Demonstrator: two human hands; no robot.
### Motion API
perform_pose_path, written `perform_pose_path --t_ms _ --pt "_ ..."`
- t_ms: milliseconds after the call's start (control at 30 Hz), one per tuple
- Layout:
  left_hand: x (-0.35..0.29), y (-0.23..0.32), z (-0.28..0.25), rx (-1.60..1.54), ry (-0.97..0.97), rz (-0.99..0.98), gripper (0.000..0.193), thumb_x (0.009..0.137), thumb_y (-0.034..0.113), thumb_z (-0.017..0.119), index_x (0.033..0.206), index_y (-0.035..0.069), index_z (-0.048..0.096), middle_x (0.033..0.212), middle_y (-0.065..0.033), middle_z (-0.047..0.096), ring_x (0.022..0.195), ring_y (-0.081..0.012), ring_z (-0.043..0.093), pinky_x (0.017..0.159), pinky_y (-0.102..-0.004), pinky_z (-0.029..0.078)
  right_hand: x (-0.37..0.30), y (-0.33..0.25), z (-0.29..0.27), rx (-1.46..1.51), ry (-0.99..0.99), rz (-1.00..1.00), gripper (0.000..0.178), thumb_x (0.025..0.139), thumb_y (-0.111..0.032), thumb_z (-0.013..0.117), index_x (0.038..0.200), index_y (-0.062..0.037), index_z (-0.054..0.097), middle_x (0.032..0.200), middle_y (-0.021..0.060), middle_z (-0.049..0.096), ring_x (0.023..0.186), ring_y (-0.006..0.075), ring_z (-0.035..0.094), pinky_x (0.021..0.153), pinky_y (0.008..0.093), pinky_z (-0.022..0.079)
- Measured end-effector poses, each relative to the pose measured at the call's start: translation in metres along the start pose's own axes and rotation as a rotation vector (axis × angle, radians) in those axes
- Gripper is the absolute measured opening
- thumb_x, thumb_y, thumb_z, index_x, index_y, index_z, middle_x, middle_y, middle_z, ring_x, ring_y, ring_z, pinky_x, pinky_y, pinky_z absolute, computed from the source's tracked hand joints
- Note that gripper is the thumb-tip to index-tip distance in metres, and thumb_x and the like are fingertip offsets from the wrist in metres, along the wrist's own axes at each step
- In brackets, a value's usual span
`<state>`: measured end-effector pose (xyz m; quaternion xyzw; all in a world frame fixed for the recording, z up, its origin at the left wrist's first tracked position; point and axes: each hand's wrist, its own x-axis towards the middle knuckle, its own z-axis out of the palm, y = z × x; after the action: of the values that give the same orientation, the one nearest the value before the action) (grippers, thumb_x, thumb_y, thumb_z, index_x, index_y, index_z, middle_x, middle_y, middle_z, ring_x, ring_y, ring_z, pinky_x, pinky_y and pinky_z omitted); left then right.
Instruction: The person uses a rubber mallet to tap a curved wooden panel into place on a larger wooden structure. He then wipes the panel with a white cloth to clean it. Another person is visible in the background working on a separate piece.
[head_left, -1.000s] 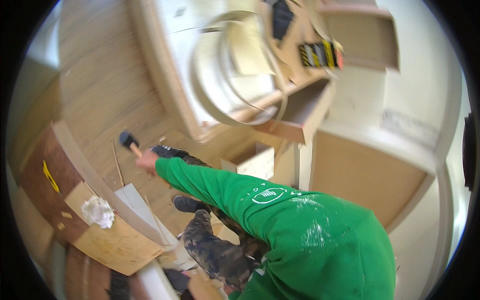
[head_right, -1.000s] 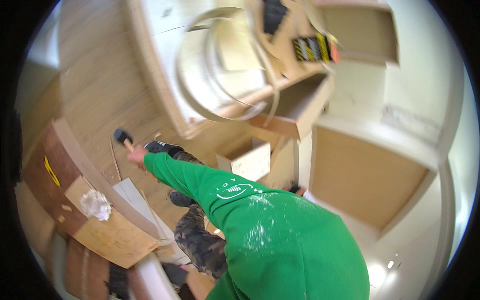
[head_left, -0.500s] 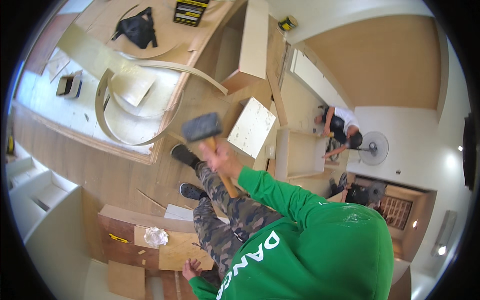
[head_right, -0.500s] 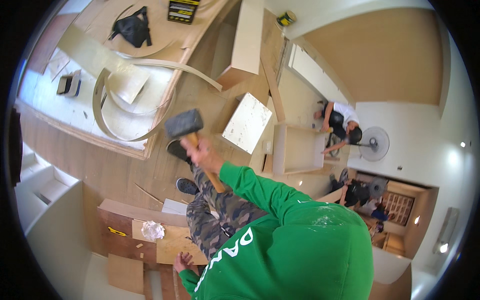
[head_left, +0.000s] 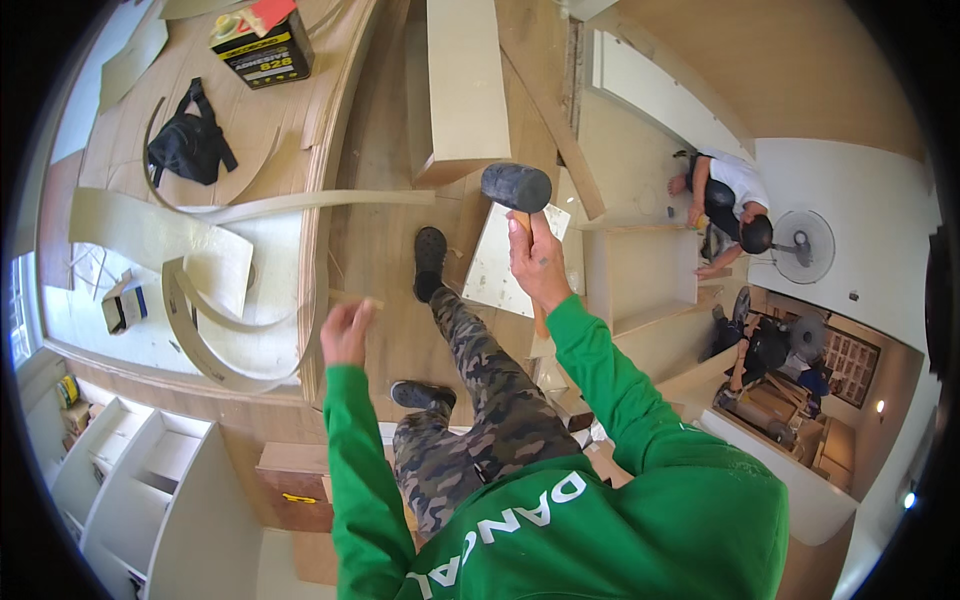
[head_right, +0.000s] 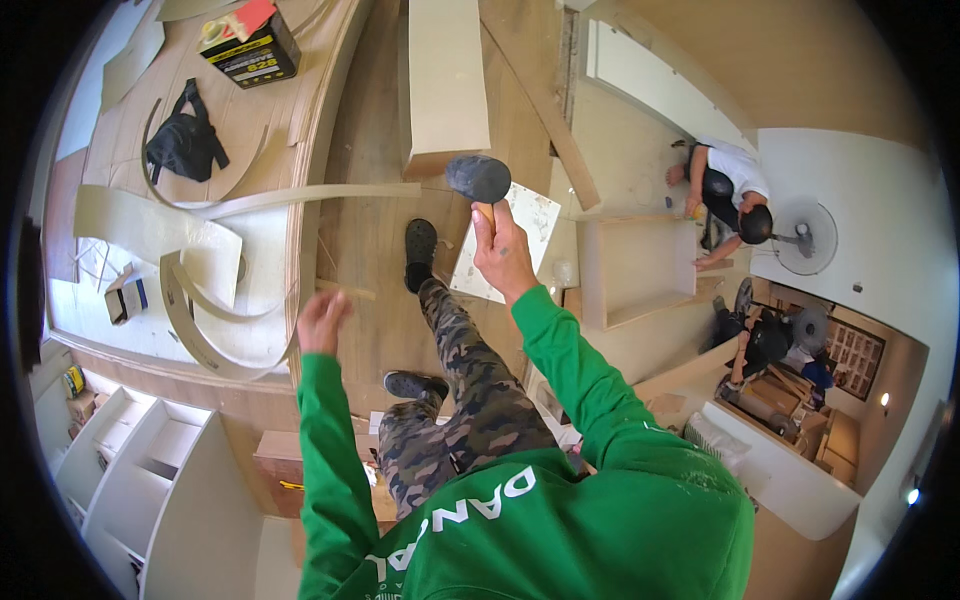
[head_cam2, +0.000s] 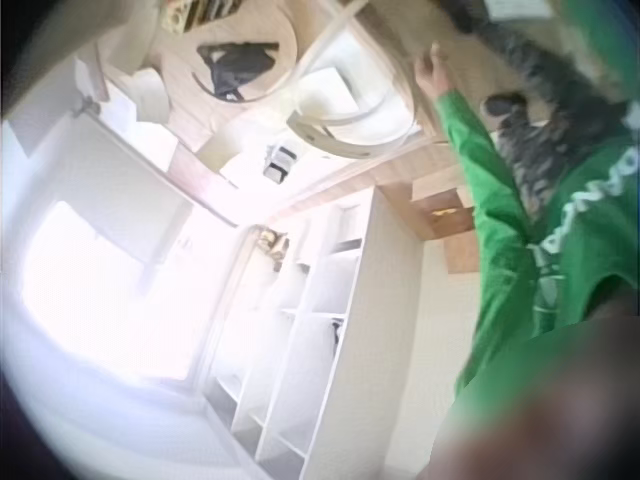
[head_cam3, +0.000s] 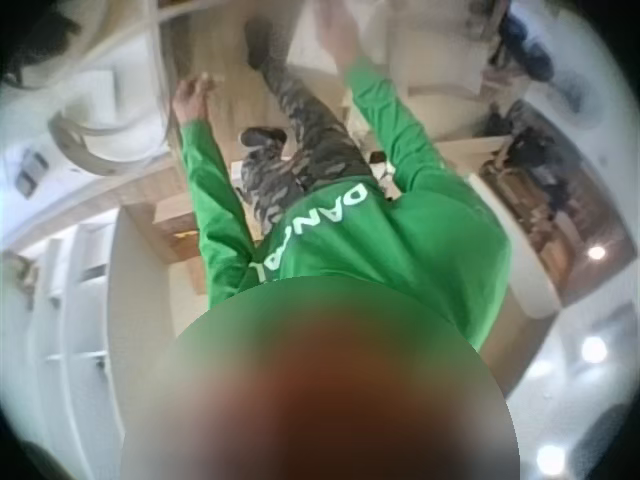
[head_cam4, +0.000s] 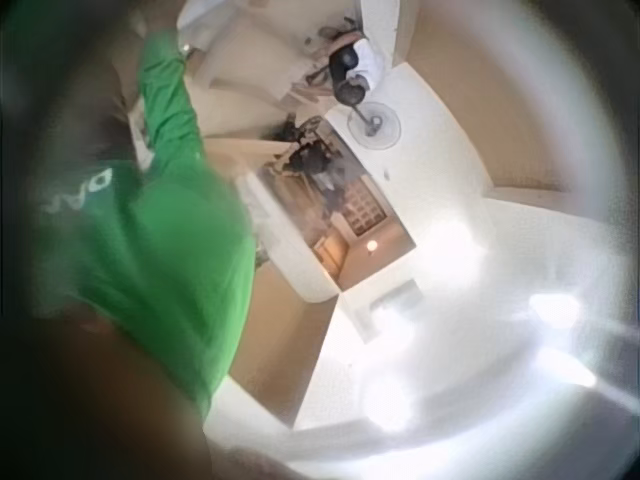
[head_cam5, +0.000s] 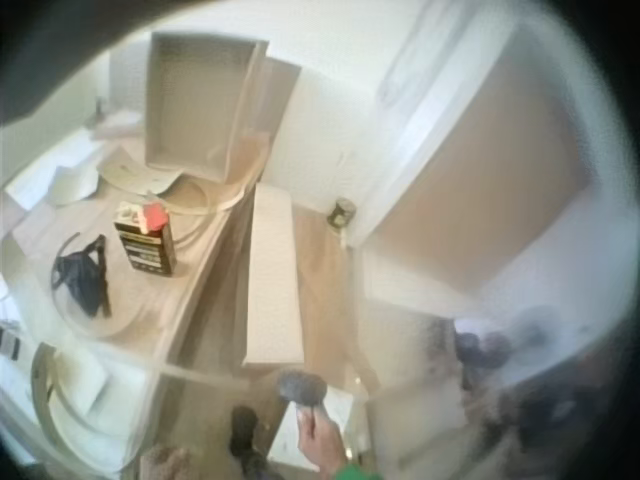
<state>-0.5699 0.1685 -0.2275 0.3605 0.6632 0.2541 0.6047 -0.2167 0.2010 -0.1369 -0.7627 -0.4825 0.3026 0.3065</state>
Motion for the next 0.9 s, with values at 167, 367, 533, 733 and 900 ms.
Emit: perform_pose_path --t_ms 167,367,533,733,900 --pt "0.21 0.127 0.13 0.15 0.088 0.205 0.068 0.09 0.056 0.089 0.113 -0.008 0.078 0.104 -0.0186 0.08 0.097 -0.0244 0.073 0.088 -0.0385 0.058 0.089 0.027 0.026 -0.066 -0.156 0.104 0.028 0.115 -0.031 0.06 0.122 -0.0037 0.059 0.079 0.0267 0.071 0.077 0.0524 0.072 0.063 0.0565 0.053" --pt "0.356 0.162 0.227 0.244 -0.138 0.047 0.074 0.087 0.051 0.091 0.125 -0.011 0.076 0.109 -0.0206 0.082 0.1 -0.0266 0.078 0.087 -0.0389 0.061 0.127 0.072 0.075 0.084 -0.111 0.057 0.027 0.113 -0.031 0.064 0.11 -0.0044 0.058 0.072 0.0239 0.068 0.067 0.0502 0.069 0.058 0.0567 0.051" --pt "0.374 0.154 0.225 0.061 -0.289 -0.038 0.049 0.093 0.035 0.089 0.115 -0.007 0.079 0.094 -0.0104 0.08 0.078 -0.017 0.074 0.073 -0.033 0.06 0.128 0.079 0.09 -0.225 -0.256 -0.015 0.029 0.112 -0.033 0.065 0.106 -0.006 0.057 0.073 0.0209 0.07 0.064 0.0454 0.07 0.056 0.0556 0.055" --pt "0.374 0.166 0.22 0.052 -0.307 -0.087 0.04 0.093 0.03 0.09 0.109 -0.004 0.079 0.088 -0.0052 0.076 0.074 -0.0134 0.07 0.065 -0.0334 0.058 0.142 0.069 0.099 -0.182 -0.184 0.128 0.025 0.112 -0.03 0.064 0.106 -0.0069 0.058 0.075 0.0179 0.07 0.069 0.0431 0.072 0.058 0.0521 0.057" --pt "0.375 0.171 0.217 0.223 -0.305 -0.222 0.039 0.093 0.032 0.091 0.106 -0.003 0.077 0.09 -0.0052 0.077 0.077 -0.0127 0.07 0.068 -0.0308 0.059 0.158 0.066 0.094 -0.224 -0.255 0.187 0.018 0.112 -0.023 0.063 0.114 -0.0057 0.058 0.08 0.0235 0.072 0.074 0.0494 0.071 0.064 0.0569 0.055"
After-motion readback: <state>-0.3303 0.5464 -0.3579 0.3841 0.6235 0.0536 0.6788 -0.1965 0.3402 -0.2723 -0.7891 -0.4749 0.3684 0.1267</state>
